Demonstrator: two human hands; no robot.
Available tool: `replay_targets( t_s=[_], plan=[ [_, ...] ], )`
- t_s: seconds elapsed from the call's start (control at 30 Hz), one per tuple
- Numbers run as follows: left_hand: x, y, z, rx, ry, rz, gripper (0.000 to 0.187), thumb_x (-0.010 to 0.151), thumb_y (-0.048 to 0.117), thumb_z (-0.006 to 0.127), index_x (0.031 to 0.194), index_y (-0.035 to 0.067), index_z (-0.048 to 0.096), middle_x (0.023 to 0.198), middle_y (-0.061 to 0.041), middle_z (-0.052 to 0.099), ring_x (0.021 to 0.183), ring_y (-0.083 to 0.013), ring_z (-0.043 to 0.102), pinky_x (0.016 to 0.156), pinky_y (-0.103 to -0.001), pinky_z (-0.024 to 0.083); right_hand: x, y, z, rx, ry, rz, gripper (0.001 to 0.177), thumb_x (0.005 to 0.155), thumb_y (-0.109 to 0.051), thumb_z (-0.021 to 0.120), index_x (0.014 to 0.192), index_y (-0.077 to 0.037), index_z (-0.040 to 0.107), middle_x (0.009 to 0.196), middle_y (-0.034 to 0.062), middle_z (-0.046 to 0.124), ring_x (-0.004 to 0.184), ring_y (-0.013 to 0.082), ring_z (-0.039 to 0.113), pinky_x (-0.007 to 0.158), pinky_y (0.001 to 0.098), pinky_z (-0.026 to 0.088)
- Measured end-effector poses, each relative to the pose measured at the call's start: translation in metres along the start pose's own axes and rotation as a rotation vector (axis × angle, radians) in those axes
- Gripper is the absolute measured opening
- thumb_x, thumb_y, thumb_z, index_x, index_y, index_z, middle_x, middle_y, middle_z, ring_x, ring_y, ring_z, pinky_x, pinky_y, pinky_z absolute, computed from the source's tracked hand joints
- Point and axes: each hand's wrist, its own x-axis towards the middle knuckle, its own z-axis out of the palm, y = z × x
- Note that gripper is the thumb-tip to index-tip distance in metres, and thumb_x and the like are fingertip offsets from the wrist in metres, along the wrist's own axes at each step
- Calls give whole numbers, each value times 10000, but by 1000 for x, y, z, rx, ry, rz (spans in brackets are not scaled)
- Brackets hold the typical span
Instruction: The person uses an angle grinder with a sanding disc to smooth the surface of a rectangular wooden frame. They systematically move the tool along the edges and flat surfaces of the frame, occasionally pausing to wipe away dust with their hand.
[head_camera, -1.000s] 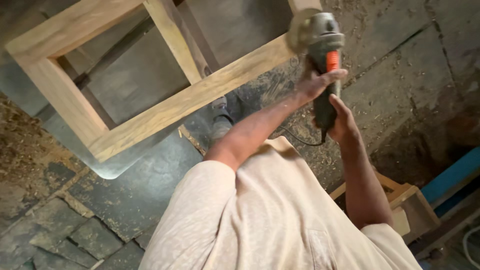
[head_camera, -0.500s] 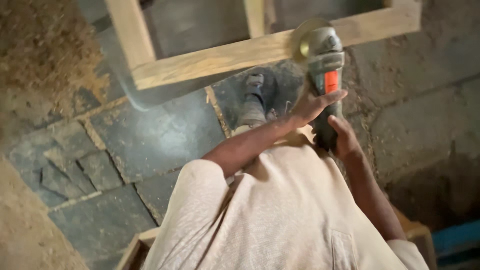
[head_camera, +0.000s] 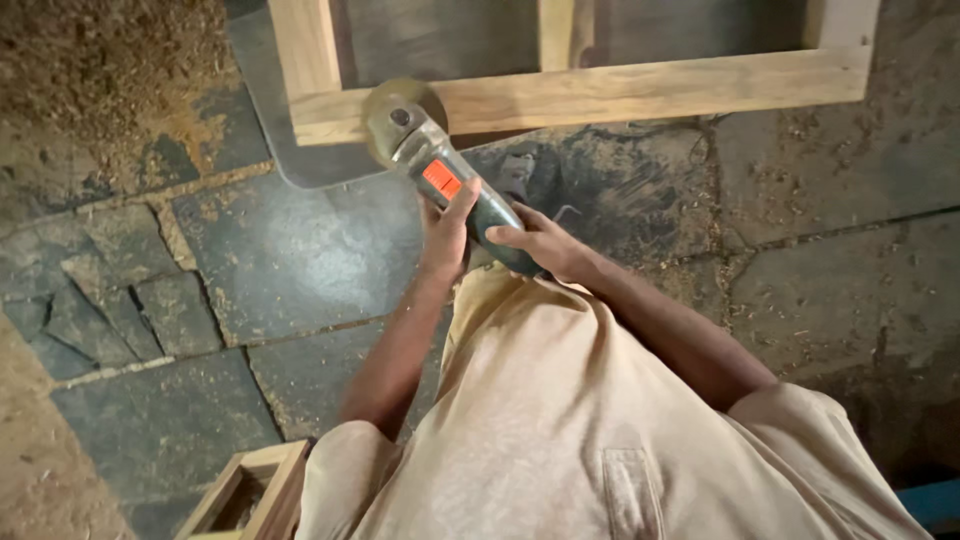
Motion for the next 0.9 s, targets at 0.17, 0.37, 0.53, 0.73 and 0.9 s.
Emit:
replay_targets(
  t_s=[0.17,0.37,0.53,0.73,0.9],
  plan=[
    [0,-25,54,97,-116,-11,543,859,189,831,1273,8,531,1076,-86,670,922,-190,681,784,-337,588,-33,22,-36,81,106,11,747,889,-356,675,1519,-78,387,1050,123,650,703,166,640,571,302,555],
    [-10,-99,167,168,-630,-88,558,906,215,857,1291,-22,529,1083,-120,619,942,-205,665,804,-366,605,-113,98,-98,570,416,-180,613,897,-361,709,1385,-61,493,979,88,640,748,195,652,635,380,591],
    [-1,-140,263,373,-840,-99,797,709,387,902,1297,23,506,1096,-122,628,929,-232,681,805,-388,626,-138,128,-134,801,631,-326,571,930,-481,681,1318,-86,541,962,89,664,751,206,660,594,367,563],
    [45,-167,344,648,-1037,-188,955,690,552,852,1353,1,441,1169,-150,652,1021,-254,698,889,-386,609,-132,102,-186,877,728,-417,573,968,-539,652,1313,-89,570,970,104,668,743,251,660,589,397,564],
    [107,-172,393,480,-986,-172,1005,686,517,873,1399,-27,420,1204,-173,639,1084,-283,666,937,-402,578,-96,43,-240,939,771,-426,519,1003,-505,647,1311,-93,580,995,90,674,784,234,668,636,407,573]
  ],
)
